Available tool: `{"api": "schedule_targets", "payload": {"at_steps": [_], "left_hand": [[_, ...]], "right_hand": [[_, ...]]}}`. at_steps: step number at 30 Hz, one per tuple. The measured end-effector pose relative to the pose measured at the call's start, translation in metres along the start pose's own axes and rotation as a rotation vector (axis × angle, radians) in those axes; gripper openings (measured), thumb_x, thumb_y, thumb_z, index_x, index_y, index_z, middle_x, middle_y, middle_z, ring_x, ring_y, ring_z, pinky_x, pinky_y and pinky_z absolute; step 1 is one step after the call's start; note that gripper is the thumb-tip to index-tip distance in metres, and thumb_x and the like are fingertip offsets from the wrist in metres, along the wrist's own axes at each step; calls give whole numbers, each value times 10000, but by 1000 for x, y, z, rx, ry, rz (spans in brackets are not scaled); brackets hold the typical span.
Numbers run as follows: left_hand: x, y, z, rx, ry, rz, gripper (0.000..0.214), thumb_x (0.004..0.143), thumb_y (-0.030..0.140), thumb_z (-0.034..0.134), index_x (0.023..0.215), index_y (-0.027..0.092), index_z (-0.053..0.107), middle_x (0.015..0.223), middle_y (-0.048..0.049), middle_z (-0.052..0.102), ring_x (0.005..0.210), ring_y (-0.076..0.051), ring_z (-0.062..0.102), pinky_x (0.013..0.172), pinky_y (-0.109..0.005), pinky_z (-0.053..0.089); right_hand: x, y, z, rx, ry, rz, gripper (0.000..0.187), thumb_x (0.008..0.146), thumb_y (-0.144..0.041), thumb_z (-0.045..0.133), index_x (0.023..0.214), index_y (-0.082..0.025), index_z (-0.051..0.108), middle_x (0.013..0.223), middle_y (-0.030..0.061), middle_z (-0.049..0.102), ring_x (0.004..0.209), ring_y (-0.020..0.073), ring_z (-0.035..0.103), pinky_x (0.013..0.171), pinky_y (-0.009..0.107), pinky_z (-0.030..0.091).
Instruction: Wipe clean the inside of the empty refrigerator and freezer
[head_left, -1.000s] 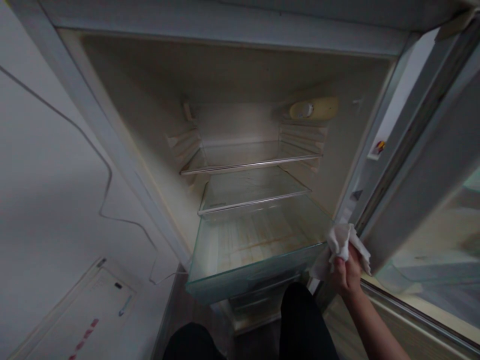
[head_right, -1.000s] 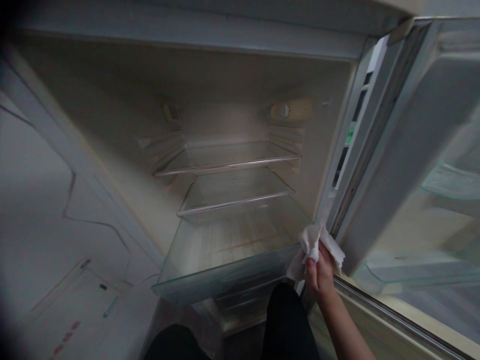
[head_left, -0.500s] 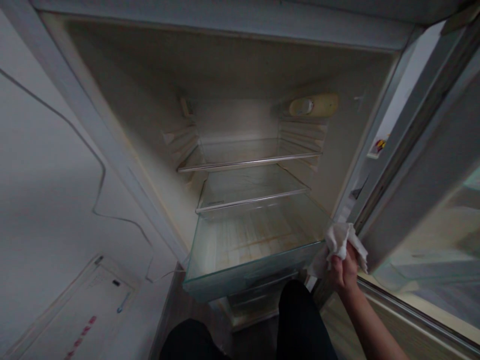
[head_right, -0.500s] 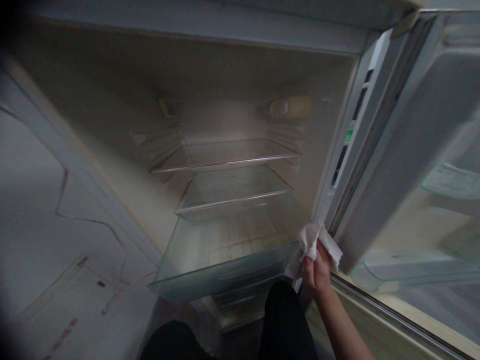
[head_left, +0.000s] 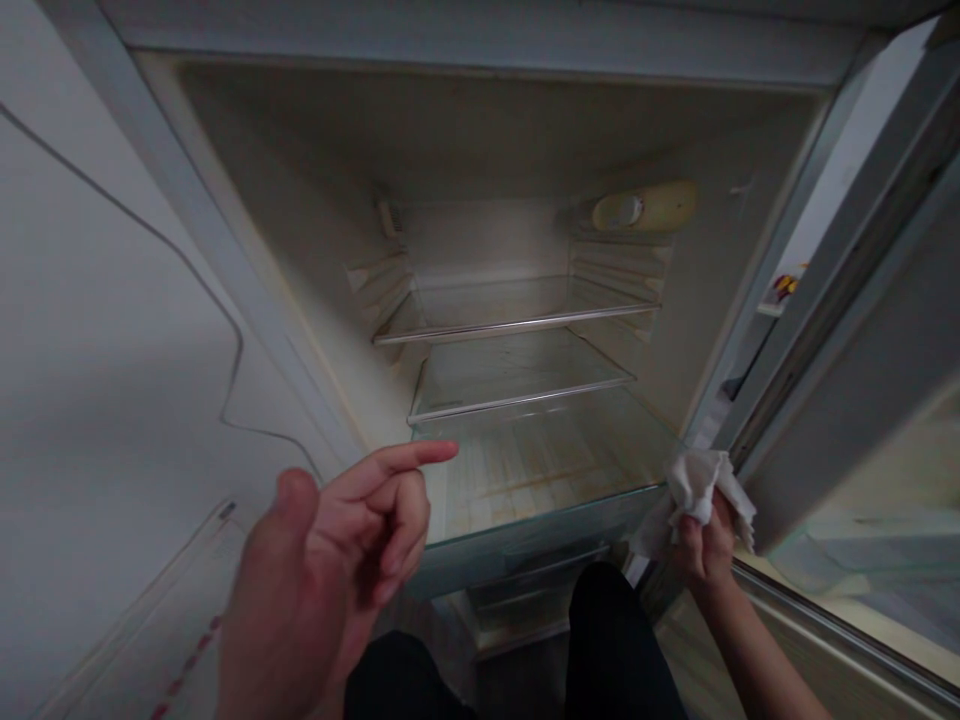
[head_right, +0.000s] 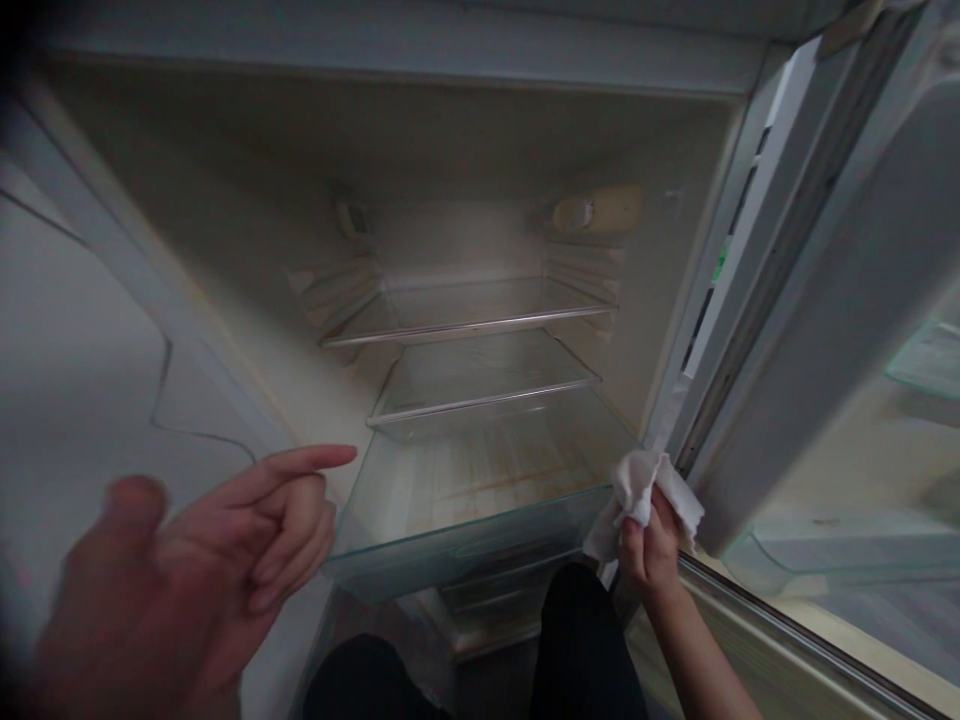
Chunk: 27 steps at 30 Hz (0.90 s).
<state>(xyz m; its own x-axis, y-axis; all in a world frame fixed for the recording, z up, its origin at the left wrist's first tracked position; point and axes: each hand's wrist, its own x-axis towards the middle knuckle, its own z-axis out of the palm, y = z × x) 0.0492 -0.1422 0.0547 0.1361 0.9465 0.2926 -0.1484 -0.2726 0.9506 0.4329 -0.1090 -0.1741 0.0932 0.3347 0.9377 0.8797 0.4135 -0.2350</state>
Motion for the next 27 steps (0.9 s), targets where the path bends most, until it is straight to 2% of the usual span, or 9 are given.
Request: {"api": "schedule_targets", "payload": {"at_steps": [2,4,13,16,18,21,23,24,27], "left_hand": [[15,0,8,-61,-37,-40,774,897,787,339,1073,145,733,478,12,408,374,-106,300,359,-272,239],[21,-1,12,-97,-46,-62,751,888,782,378,1078,149,734,483,18,409,375,-101,297,373,-270,234],[18,-8,9,-102,-56,-83,770,878,804,364,1071,160,739,483,22,408,378,-110,302,382,-274,253],[17,-19,4,89,-10,118,714,898,774,387,995,173,760,513,-11,486,449,-148,416,441,-299,334],[15,-27,-5,381,107,375,452,907,618,567,923,209,760,627,-37,591,582,-174,525,550,-316,414],[20,-35,-23,783,180,703,59,821,303,755,832,252,728,878,-48,685,841,-216,621,798,-370,485],[31,-38,-36,895,159,832,66,787,262,772,806,258,709,1049,-60,697,1052,-275,626,978,-455,458],[39,-40,-42,928,169,876,80,779,274,777,817,260,708,1148,-69,687,1173,-311,591,1056,-502,414],[68,-54,-56,1051,260,881,232,730,333,820,935,268,733,1418,-92,583,1450,-399,352,1191,-603,226]], "right_hand": [[0,0,0,-6,10,-21,433,993,-327,399,1380,-186,532,1323,171,586,1257,352,552,1070,579,413],[1,0,0,-4,7,-31,430,996,-323,399,1387,-201,528,1343,163,576,1277,353,537,1075,581,405],[3,-5,3,7,21,-25,433,998,-326,393,1392,-218,535,1318,164,585,1272,369,539,1073,589,396],[10,-11,0,26,50,-22,415,998,-332,397,1348,-195,573,1262,156,618,1248,358,561,1068,569,402],[24,-15,-6,38,34,46,384,1010,-343,387,1255,-166,624,1198,150,645,1194,334,592,1029,514,435],[65,-24,-15,53,-214,166,364,1035,-381,388,960,-160,668,946,94,672,935,244,642,894,392,486],[102,-32,-18,102,-430,184,463,1039,-464,393,744,-176,602,738,39,613,760,194,609,883,373,490],[121,-37,-17,140,-479,187,509,1045,-502,369,710,-181,579,687,23,588,736,186,607,921,383,487],[174,-59,2,238,-636,142,558,1051,-554,318,780,-181,631,709,20,623,751,181,632,927,369,506]]}}
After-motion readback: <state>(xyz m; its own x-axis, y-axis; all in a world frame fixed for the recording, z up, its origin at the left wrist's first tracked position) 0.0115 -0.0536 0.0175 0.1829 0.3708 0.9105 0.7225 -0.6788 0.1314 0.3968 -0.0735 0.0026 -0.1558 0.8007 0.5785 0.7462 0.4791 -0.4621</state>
